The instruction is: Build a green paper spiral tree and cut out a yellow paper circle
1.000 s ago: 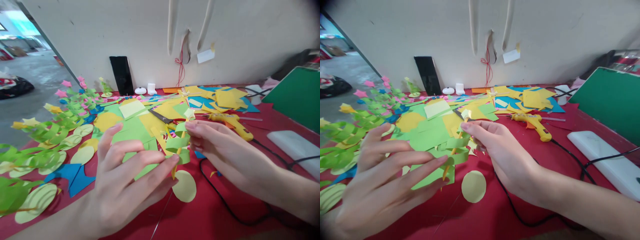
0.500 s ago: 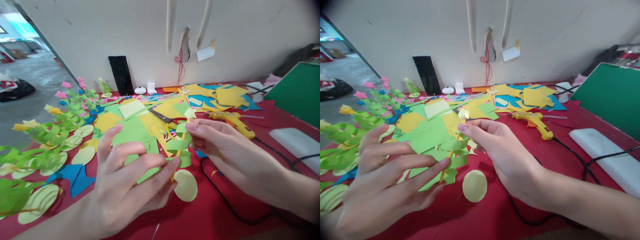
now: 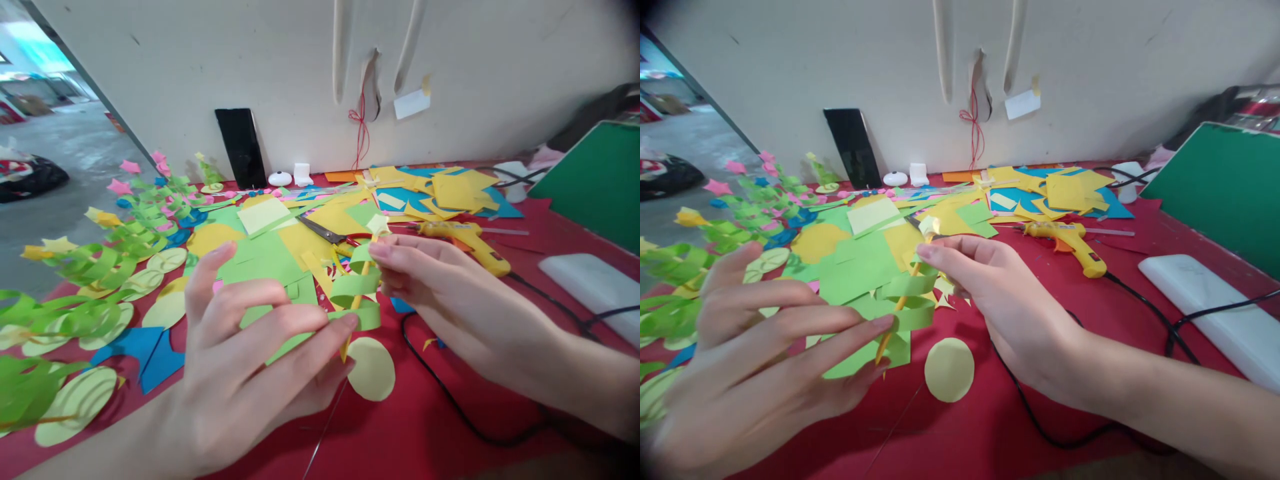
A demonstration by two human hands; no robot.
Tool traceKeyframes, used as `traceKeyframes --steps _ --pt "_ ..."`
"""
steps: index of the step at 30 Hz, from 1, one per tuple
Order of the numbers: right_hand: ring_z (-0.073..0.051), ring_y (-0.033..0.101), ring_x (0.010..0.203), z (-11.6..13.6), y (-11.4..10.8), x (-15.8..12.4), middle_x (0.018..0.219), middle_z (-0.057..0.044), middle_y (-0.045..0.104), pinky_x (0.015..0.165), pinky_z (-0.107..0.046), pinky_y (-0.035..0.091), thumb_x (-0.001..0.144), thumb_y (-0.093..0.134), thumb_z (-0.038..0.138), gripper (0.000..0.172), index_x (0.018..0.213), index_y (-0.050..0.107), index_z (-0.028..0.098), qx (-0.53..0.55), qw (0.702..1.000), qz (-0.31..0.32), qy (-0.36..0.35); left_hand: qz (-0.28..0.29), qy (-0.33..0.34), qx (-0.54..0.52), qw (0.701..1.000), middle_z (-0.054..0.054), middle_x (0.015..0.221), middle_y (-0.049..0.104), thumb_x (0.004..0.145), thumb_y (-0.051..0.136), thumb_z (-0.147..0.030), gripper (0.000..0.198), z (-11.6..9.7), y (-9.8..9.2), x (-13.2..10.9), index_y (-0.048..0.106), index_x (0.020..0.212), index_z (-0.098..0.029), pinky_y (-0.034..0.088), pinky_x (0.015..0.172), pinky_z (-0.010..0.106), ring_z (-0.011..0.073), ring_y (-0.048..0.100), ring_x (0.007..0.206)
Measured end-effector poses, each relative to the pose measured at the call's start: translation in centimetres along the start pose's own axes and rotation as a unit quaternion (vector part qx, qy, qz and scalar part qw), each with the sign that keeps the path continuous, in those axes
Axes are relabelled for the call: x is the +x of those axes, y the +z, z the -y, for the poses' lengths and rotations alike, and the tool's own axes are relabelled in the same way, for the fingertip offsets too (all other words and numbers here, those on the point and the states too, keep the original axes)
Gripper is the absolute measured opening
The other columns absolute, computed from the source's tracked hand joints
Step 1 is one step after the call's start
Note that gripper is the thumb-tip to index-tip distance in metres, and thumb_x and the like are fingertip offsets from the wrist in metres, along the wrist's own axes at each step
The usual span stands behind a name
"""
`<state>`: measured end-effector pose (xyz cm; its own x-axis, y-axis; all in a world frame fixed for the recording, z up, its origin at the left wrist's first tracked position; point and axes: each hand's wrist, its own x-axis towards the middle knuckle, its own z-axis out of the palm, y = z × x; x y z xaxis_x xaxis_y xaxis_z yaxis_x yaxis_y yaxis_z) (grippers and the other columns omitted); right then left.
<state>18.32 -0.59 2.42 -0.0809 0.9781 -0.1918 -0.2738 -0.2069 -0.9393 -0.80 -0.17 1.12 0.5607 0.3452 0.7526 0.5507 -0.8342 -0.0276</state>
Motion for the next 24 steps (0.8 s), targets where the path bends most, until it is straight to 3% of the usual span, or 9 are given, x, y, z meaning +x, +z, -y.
traceKeyframes --steps 5,18,24 --pt "-0.011 0.052 0.075 -0.04 0.06 0.09 0.078 0.002 0.058 0.068 -0.020 0.045 0.075 0.062 0.027 0.005 0.073 0.061 0.023 -0.008 1.000 0.007 0.000 -0.009 -0.005 -0.022 1.000 -0.004 0.055 0.063 0.067 0.067 -0.021 0.009 -0.04 -0.02 0.06 0.065 0.074 -0.026 0.029 0.096 0.055 0.0188 0.050 0.065" --pt "-0.010 0.055 0.074 -0.13 0.01 0.01 0.078 0.003 0.061 0.064 -0.017 0.047 0.075 0.062 0.023 0.002 0.076 0.063 0.024 0.017 1.000 0.015 -0.004 -0.007 -0.014 -0.009 1.000 -0.006 0.054 0.062 0.067 0.065 -0.023 0.009 -0.06 0.27 -0.04 0.064 0.073 -0.030 0.031 0.096 0.055 0.0186 0.053 0.064" --pt "-0.011 0.051 0.071 -0.07 0.06 0.04 0.075 0.002 0.055 0.064 -0.020 0.045 0.076 0.061 0.024 0.003 0.077 0.061 0.022 0.000 1.000 0.018 -0.005 -0.003 -0.014 -0.017 1.000 -0.005 0.056 0.062 0.067 0.066 -0.025 0.008 0.06 0.39 0.15 0.063 0.074 -0.029 0.031 0.097 0.054 0.0191 0.055 0.065"
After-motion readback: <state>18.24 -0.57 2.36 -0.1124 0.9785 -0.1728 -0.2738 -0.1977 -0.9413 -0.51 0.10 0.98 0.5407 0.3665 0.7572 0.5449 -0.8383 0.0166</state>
